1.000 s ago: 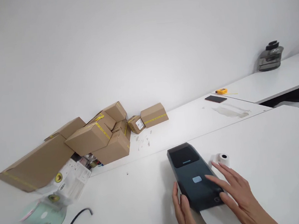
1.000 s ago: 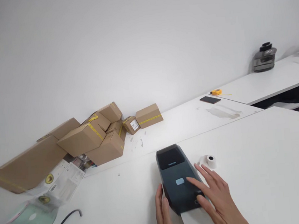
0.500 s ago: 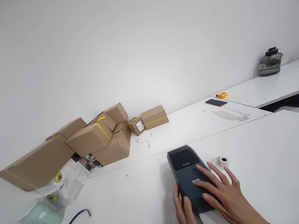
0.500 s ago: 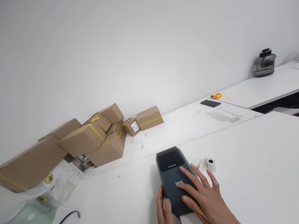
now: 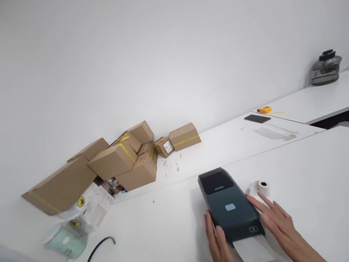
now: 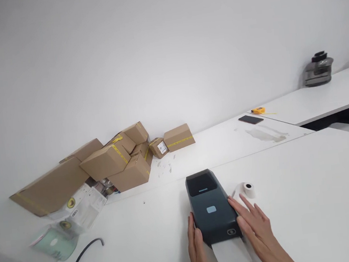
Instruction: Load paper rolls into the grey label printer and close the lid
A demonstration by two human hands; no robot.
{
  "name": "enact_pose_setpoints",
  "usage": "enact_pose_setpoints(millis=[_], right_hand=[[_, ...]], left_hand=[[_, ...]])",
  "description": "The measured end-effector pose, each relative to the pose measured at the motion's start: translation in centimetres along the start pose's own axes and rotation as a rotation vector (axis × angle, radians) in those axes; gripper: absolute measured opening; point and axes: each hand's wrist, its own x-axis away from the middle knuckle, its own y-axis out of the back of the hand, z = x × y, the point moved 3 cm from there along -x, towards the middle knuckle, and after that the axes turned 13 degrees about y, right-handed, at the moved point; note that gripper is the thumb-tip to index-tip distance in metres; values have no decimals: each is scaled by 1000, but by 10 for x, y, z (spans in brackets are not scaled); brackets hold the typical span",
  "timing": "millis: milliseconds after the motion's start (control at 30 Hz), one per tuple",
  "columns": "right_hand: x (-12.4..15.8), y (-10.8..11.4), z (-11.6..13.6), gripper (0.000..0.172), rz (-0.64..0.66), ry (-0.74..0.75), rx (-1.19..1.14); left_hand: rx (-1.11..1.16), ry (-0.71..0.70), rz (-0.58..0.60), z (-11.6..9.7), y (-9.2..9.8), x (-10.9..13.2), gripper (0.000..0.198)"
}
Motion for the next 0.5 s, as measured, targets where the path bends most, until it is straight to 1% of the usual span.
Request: enact_pose_setpoints(millis=[133,300,400,467,500], right_hand=[[11,-11,2,54,13,-29,-63],[9,-9,7,53,30,-49,-98],[-8,-1,12,52,4,-35,-83],[-31,8,19,51,-24,5,-73],[-47,12,22,50,-42,33,-72]], left_hand=[[-52,-35,-18,-4,1,3,75],[-37,-48,5,-11,8,-3,71],[-71,-68,79,-27,11,-9,70],[-59,-104,116,-45,9,-15,67],[-34,-129,118,-56,7,-20,65]])
